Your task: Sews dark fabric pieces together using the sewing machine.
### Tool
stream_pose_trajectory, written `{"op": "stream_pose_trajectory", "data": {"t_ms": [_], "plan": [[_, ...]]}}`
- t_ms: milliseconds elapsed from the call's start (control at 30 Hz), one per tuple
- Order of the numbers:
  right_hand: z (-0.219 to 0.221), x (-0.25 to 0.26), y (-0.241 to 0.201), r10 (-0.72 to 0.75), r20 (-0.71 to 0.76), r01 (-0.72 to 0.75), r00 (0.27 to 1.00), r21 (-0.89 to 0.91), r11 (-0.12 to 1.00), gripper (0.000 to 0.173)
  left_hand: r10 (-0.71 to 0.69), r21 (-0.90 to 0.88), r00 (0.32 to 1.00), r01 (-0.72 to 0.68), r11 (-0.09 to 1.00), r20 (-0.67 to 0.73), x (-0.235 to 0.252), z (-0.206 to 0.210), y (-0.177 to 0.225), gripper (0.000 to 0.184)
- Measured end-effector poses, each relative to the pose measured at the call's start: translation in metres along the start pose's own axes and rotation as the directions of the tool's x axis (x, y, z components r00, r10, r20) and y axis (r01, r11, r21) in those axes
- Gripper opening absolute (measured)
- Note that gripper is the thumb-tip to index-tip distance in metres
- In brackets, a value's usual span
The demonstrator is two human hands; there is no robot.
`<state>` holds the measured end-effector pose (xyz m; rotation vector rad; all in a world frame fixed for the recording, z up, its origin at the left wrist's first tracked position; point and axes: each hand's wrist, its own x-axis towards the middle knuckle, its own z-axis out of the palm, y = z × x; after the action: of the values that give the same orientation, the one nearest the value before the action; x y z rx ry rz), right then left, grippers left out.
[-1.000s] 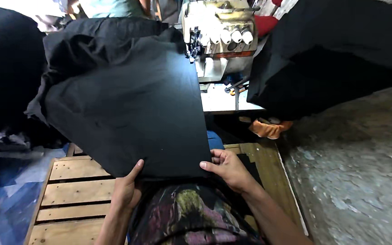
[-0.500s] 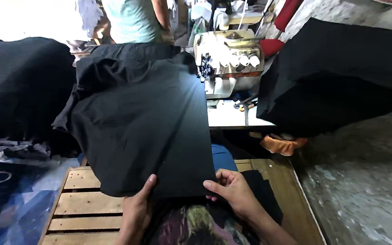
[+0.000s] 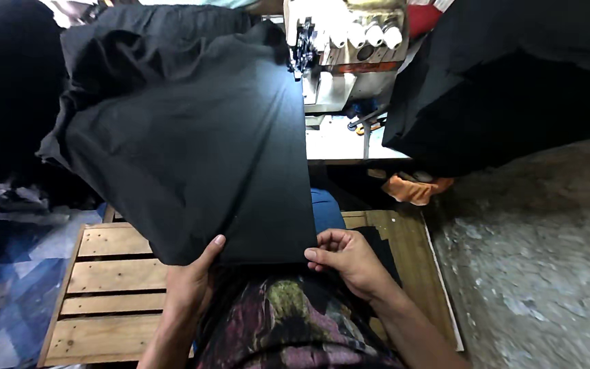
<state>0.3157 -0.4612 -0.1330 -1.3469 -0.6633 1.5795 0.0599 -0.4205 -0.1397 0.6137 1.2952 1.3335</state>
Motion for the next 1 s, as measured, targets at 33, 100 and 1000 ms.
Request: {"op": "stream_pose_trajectory", "data": {"t_ms": [33, 100, 1000], "plan": [[-0.001, 0.0, 0.001, -0.003, 0.007, 0.003, 1.0, -0.009, 1.0, 0.015, -0.008, 0.0, 1.0, 0.008, 1.0, -0.001, 0.0, -0.001, -0.001, 0.043], [-0.003, -0.003, 0.0, -0.02, 0.031, 0.021, 0.999, -0.048, 0.999, 0.013, -0.021, -0.001, 1.0, 0.021, 1.0, 0.002, 0.0, -0.003, -0.003, 0.043], [-0.016, -0.007, 0.003, -0.177, 0.026, 0.179, 0.984, -0.176, 0.968, 0.062, -0.012, 0.137, 0.993, -0.004, 0.991, 0.116, -0.011, -0.001, 0.004, 0.035]]}}
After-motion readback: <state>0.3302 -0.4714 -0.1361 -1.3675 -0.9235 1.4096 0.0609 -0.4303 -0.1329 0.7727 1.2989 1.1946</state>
